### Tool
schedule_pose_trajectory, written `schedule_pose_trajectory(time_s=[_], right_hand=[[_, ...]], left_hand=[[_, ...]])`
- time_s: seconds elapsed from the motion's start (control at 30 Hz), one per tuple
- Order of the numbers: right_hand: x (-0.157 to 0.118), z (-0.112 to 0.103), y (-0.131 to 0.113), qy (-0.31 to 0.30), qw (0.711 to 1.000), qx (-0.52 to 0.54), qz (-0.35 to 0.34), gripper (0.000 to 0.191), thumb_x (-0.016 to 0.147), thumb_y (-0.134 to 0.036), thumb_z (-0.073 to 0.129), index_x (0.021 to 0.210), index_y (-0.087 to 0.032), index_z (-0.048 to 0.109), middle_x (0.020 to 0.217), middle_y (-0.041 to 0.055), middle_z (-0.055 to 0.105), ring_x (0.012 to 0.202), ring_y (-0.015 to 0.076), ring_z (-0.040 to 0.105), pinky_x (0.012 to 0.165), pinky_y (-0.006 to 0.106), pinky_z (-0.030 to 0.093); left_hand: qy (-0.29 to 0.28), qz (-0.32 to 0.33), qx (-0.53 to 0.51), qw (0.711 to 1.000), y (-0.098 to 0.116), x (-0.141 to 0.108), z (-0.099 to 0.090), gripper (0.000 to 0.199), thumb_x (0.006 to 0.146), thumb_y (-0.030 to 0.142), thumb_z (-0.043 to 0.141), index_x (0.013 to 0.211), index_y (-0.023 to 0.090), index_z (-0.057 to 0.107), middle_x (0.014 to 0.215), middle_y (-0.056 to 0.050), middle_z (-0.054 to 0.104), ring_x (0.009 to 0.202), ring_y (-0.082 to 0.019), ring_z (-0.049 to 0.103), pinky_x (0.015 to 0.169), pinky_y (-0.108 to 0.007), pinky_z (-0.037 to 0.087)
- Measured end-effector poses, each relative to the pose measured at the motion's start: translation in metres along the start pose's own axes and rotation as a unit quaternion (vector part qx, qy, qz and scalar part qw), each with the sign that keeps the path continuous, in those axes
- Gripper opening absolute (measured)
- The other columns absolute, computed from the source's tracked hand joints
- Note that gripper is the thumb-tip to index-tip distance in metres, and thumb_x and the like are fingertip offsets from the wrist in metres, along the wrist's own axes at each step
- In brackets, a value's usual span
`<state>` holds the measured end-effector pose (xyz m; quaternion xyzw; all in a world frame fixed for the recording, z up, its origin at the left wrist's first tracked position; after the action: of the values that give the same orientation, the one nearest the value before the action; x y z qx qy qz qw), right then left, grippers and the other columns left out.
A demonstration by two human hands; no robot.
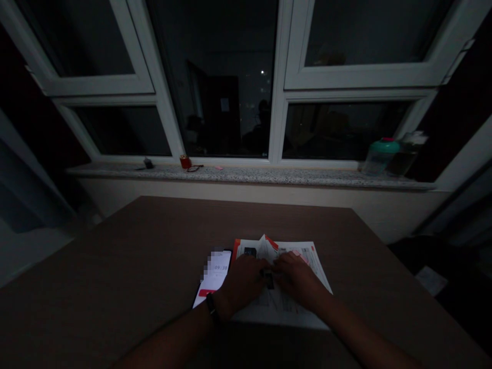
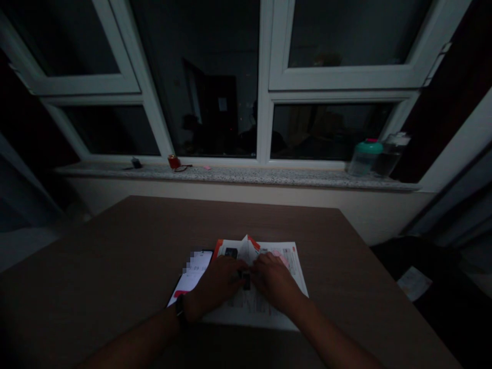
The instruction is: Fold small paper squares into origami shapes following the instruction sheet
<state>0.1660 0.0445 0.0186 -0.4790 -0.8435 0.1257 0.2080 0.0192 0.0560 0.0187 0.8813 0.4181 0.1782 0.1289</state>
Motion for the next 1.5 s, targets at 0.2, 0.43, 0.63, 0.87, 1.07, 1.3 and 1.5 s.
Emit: schedule_pose_trajectory(time_s=[0.2,0.43,0.63,0.87,1.07,1.3,1.5], right_hand=[[0.000,0.004,0.001,-0.002,1.000,0.003,-0.008,0.017,0.082,-0.019,0.068,0.099,-0.022,0.067,0.100,0.0035,0.063,0.099,0.0227,0.055,0.087,0.036,0.040],[-0.003,0.004,0.005,-0.012,0.999,0.028,-0.025,0.020,0.082,-0.021,0.069,0.102,-0.023,0.066,0.104,0.0040,0.064,0.103,0.0236,0.055,0.091,0.037,0.042],[-0.005,0.001,0.003,-0.018,0.999,0.034,-0.029,0.022,0.083,-0.022,0.068,0.105,-0.023,0.067,0.108,0.0060,0.064,0.105,0.0252,0.055,0.093,0.039,0.042],[-0.006,0.001,0.002,-0.018,0.998,0.046,-0.037,0.030,0.080,-0.019,0.069,0.109,-0.023,0.067,0.109,0.0057,0.064,0.105,0.0253,0.054,0.092,0.039,0.043],[0.000,0.003,0.008,-0.005,0.999,0.029,-0.043,0.018,0.095,-0.020,0.055,0.105,-0.024,0.070,0.104,0.0050,0.067,0.101,0.0232,0.056,0.091,0.038,0.041],[0.005,0.008,0.018,0.001,0.997,0.036,-0.064,0.030,0.095,-0.013,0.053,0.106,-0.030,0.075,0.108,0.0040,0.069,0.103,0.0226,0.057,0.090,0.038,0.041],[0.010,0.010,0.023,0.011,0.996,0.053,-0.066,0.034,0.093,-0.010,0.051,0.100,-0.030,0.077,0.102,0.0041,0.070,0.101,0.0217,0.059,0.089,0.037,0.043]], left_hand=[[-0.017,-0.025,-0.021,0.999,-0.006,0.009,-0.003,0.023,0.095,0.011,0.050,0.104,0.022,0.068,0.100,-0.002,0.071,0.095,-0.020,0.064,0.085,-0.031,0.045],[-0.003,-0.012,-0.050,0.999,-0.012,0.010,-0.001,0.024,0.094,0.008,0.049,0.100,0.021,0.068,0.099,-0.001,0.071,0.093,-0.018,0.063,0.084,-0.029,0.045],[-0.010,0.011,-0.018,1.000,-0.007,0.005,-0.002,0.019,0.087,0.015,0.064,0.105,0.022,0.065,0.103,-0.002,0.069,0.097,-0.022,0.061,0.085,-0.033,0.043],[-0.016,0.058,-0.039,0.997,0.009,-0.003,-0.011,0.044,0.080,0.036,0.078,0.119,0.025,0.061,0.122,-0.003,0.065,0.114,-0.026,0.056,0.100,-0.039,0.038],[-0.014,0.040,-0.039,0.998,0.004,0.003,-0.007,0.030,0.087,0.021,0.068,0.116,0.024,0.064,0.119,-0.002,0.067,0.113,-0.024,0.058,0.100,-0.038,0.040],[-0.003,0.038,-0.058,0.998,-0.005,0.010,-0.004,0.033,0.095,0.005,0.044,0.104,0.023,0.070,0.105,-0.001,0.071,0.098,-0.018,0.062,0.091,-0.031,0.045],[-0.005,0.050,-0.044,0.998,-0.010,0.012,0.000,0.034,0.094,0.004,0.043,0.105,0.022,0.070,0.105,-0.001,0.071,0.097,-0.018,0.062,0.090,-0.030,0.046]])
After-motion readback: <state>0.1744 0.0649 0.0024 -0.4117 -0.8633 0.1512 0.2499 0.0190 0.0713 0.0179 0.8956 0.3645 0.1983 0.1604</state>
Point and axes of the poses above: each hand's wrist, its own x-axis towards the middle knuckle, its own z-axis out of the palm, y = z × x, the point moved 6 cm from there along x, towards the middle knuckle
